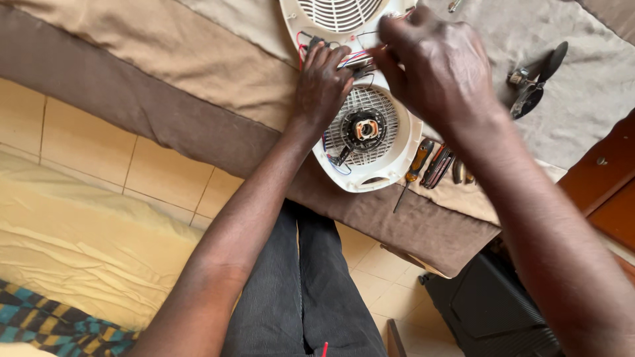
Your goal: The person disassembles a white electric fan on a bed, removes the fan blade, and manipulates internal wiring and components using a screwdriver and pliers. They then reattach the fan blade and continue adjusting internal parts.
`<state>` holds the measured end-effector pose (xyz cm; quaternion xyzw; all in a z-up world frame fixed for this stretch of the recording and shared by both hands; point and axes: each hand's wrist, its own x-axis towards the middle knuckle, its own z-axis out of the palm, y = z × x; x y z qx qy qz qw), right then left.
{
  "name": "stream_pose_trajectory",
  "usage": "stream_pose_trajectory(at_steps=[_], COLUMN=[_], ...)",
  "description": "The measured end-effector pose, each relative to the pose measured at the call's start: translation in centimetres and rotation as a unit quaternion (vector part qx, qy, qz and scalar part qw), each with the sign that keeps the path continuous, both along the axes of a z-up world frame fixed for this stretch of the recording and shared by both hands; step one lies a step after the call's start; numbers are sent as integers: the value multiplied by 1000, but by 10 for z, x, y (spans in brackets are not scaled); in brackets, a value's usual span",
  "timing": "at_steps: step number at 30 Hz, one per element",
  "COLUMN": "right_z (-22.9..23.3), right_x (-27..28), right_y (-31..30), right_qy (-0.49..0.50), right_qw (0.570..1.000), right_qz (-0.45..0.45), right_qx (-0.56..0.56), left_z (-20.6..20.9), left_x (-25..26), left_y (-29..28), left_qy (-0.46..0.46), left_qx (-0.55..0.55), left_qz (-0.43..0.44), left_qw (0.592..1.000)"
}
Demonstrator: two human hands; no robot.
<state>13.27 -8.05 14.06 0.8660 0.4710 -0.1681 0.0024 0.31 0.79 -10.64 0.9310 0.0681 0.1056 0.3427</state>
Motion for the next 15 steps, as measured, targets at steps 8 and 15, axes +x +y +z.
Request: stream_pose_trajectory(at_steps=[8, 15], right_z=[15, 3], right_x=[6, 2], right_y=[0, 17], right_qy=[8, -20], right_qw=[994, 997], right_qz=[83, -28], right_qx=[70, -75], left_z=[-7, -22], left_x=[8, 4], left_y=[-5, -4], left_qy=[-9, -18], left_qx=[7, 3], left_qz=[10, 17], left_qw=[1000, 1000])
